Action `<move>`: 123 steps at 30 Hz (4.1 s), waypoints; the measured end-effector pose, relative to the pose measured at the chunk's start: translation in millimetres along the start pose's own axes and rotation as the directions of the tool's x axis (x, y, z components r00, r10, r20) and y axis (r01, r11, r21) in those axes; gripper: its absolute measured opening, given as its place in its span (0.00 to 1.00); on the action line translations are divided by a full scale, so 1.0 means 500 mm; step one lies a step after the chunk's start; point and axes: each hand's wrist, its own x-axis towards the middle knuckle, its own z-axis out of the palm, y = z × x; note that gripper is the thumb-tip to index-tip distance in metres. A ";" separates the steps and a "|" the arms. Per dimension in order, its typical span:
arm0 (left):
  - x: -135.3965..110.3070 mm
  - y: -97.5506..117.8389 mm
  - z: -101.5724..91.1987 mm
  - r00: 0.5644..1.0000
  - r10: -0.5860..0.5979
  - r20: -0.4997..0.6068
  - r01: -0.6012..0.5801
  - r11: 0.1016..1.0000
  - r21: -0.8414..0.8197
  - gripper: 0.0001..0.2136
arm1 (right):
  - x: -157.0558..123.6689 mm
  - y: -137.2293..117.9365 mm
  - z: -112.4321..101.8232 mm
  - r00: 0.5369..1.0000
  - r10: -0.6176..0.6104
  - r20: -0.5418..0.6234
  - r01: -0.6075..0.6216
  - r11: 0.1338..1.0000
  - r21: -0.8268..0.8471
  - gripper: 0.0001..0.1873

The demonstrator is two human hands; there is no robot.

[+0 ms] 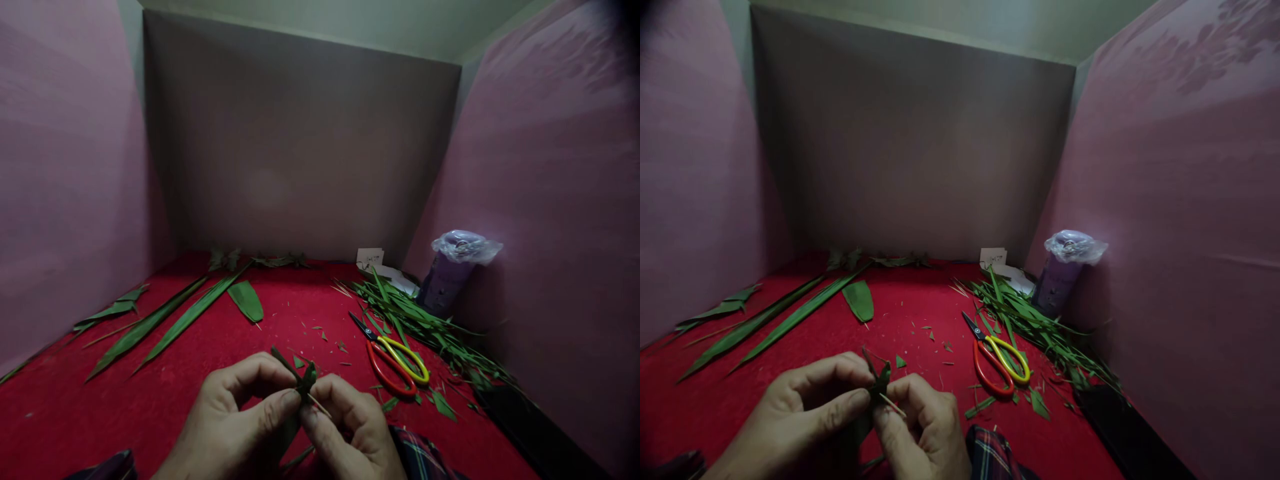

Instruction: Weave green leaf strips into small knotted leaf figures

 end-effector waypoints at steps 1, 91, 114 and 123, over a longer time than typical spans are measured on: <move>0.000 0.002 -0.001 1.000 0.014 -0.008 -0.014 1.000 0.006 0.11 | 0.000 0.004 0.001 1.000 0.009 0.004 -0.009 1.000 0.007 0.22; -0.011 0.008 -0.009 0.940 0.233 0.251 -0.342 0.595 0.728 0.08 | -0.008 -0.004 -0.012 0.961 -0.244 -0.128 0.204 0.942 -0.265 0.16; -0.008 0.008 -0.010 0.707 0.424 0.566 -0.647 0.065 0.760 0.14 | 0.000 -0.019 -0.029 0.851 -0.518 0.087 0.510 0.773 -0.378 0.07; -0.006 -0.003 -0.021 0.790 0.440 0.426 -0.563 0.248 0.788 0.07 | 0.016 -0.005 -0.040 0.722 -0.643 0.258 0.691 0.645 -0.328 0.08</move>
